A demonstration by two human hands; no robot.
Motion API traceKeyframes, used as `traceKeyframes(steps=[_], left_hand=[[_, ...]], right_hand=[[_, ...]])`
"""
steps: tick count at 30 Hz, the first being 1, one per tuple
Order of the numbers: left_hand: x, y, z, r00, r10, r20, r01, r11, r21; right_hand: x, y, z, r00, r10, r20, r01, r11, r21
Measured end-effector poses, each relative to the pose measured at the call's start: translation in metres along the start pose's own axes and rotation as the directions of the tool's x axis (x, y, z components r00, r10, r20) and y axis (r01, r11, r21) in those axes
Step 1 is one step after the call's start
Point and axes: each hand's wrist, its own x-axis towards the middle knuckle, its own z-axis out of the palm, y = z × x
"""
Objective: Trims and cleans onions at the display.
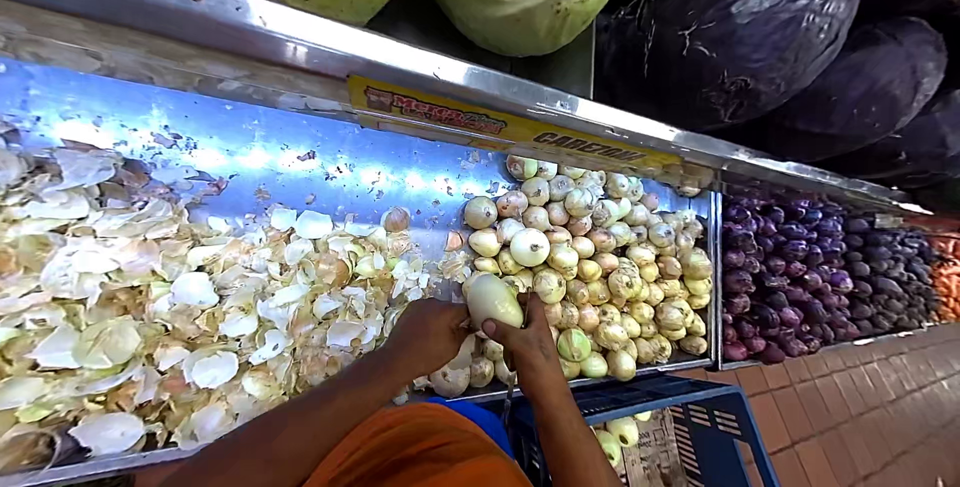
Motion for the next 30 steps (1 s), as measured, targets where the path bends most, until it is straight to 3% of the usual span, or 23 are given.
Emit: traceKeyframes(steps=[3, 5, 6, 7, 9, 10, 12, 14, 16, 19, 21, 23, 26, 28, 30], left_hand=[[-0.009, -0.023, -0.005, 0.920, 0.378, -0.107, -0.358, 0.919, 0.166], [-0.014, -0.033, -0.010, 0.881, 0.452, -0.139, -0.420, 0.883, 0.210], [-0.016, -0.036, -0.016, 0.912, 0.398, -0.097, -0.368, 0.900, 0.234], [-0.017, -0.036, -0.023, 0.962, 0.272, -0.016, -0.258, 0.929, 0.267], [-0.012, -0.036, -0.033, 0.998, 0.031, 0.054, -0.045, 0.956, 0.289], [-0.009, -0.036, -0.033, 1.000, -0.001, 0.004, 0.000, 0.980, 0.198], [-0.004, -0.028, -0.031, 0.994, -0.013, -0.107, -0.013, 0.970, -0.242], [0.003, -0.024, -0.023, 0.999, 0.023, -0.025, -0.034, 0.710, -0.703], [0.008, -0.034, -0.009, 0.994, 0.038, 0.100, 0.081, 0.338, -0.938], [0.002, -0.046, 0.005, 0.955, -0.132, 0.265, 0.252, -0.111, -0.961], [-0.008, -0.049, 0.006, 0.929, -0.194, 0.315, 0.266, -0.244, -0.933], [-0.016, -0.053, 0.007, 0.927, -0.213, 0.308, 0.249, -0.266, -0.931], [-0.023, -0.055, 0.008, 0.938, -0.223, 0.264, 0.217, -0.212, -0.953], [-0.027, -0.053, 0.007, 0.949, -0.217, 0.231, 0.205, -0.135, -0.969], [-0.028, -0.050, 0.005, 0.962, -0.190, 0.196, 0.190, -0.050, -0.980]], right_hand=[[0.001, 0.003, -0.002, 0.996, 0.069, 0.050, -0.075, 0.986, 0.147], [0.005, 0.000, -0.008, 0.995, 0.085, 0.050, -0.091, 0.985, 0.145], [0.008, -0.002, -0.013, 0.994, 0.095, 0.051, -0.100, 0.991, 0.094], [0.010, -0.006, -0.018, 0.992, 0.112, 0.054, -0.113, 0.993, 0.018], [0.015, -0.015, -0.026, 0.987, 0.135, 0.089, -0.115, 0.974, -0.193], [0.016, -0.019, -0.028, 0.982, 0.140, 0.124, -0.097, 0.949, -0.300], [0.018, -0.025, -0.023, 0.971, 0.114, 0.208, -0.009, 0.894, -0.448], [0.015, -0.031, -0.013, 0.958, 0.048, 0.283, 0.105, 0.860, -0.500], [0.014, -0.037, -0.008, 0.964, 0.011, 0.267, 0.124, 0.866, -0.485], [0.019, -0.034, -0.015, 0.980, 0.102, 0.171, -0.013, 0.890, -0.457], [0.020, -0.024, -0.021, 0.963, 0.177, 0.206, -0.057, 0.873, -0.485], [0.019, -0.009, -0.023, 0.926, 0.198, 0.322, -0.007, 0.860, -0.510], [0.017, 0.002, -0.015, 0.850, 0.146, 0.506, 0.078, 0.916, -0.395], [0.019, 0.003, -0.005, 0.832, 0.120, 0.542, 0.104, 0.925, -0.364], [0.025, 0.002, 0.002, 0.835, 0.079, 0.545, 0.219, 0.860, -0.460]])
